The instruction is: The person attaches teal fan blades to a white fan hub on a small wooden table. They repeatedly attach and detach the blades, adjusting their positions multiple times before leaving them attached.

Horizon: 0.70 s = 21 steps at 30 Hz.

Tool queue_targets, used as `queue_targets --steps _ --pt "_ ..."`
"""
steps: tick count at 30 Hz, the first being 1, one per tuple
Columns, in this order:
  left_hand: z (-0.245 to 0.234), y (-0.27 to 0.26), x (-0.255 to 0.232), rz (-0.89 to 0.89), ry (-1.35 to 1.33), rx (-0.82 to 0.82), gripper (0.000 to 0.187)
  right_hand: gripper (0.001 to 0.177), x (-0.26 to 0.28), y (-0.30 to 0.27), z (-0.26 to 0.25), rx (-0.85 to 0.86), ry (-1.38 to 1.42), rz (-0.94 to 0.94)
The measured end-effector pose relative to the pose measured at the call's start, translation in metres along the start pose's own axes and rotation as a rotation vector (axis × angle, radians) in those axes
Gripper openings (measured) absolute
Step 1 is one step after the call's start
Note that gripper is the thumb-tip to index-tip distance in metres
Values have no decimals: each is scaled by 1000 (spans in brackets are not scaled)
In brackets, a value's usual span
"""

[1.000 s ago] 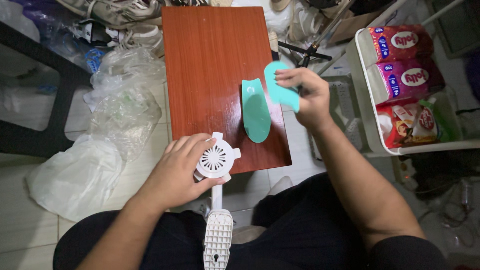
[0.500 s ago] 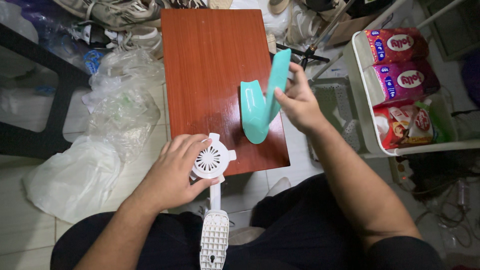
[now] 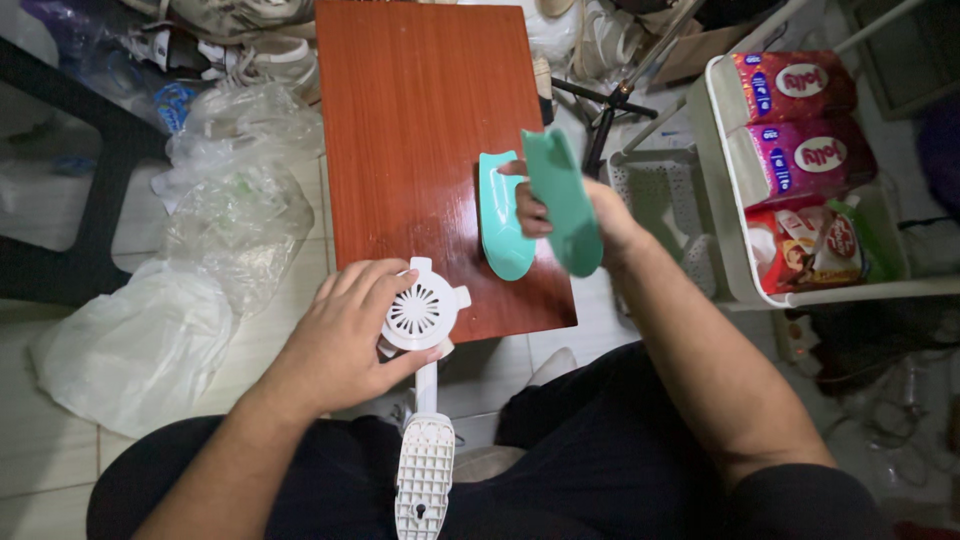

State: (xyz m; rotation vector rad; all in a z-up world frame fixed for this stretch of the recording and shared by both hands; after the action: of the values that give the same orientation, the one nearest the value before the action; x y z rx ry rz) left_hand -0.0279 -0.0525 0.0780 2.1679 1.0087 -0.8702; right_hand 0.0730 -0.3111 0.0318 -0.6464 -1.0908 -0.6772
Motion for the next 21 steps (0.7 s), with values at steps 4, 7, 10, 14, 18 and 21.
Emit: queue_targets --steps 4,7,10,14,18,21 --pt "3 -2 1 1 -11 -32 78 34 18 -11 -4 -135 -1017 -4" --pt "6 -3 3 -50 -48 -62 77 26 32 -19 17 -106 -1544 -113" --pt "9 -2 5 -109 -103 -72 77 25 38 -18 40 -48 -1703 -236" --pt "11 -1 5 -160 -136 -73 76 23 38 -14 58 -1 -1716 -269" --pt "12 0 5 -171 -144 -77 76 22 42 -14 65 1 -1719 -318" --pt "12 0 5 -157 -142 -84 77 21 45 -15 70 7 -1724 -382"
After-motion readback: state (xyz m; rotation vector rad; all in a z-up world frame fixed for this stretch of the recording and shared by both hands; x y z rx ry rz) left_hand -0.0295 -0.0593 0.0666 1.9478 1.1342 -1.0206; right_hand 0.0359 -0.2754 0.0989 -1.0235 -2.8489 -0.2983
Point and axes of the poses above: each hand's wrist, its own y-axis towards the middle knuckle, its own z-axis out of the palm, x = y × z, the point moved 6 cm from there along y, towards the middle knuckle, and after that the axes turned 12 degrees about -y, right-handed, at the moved point
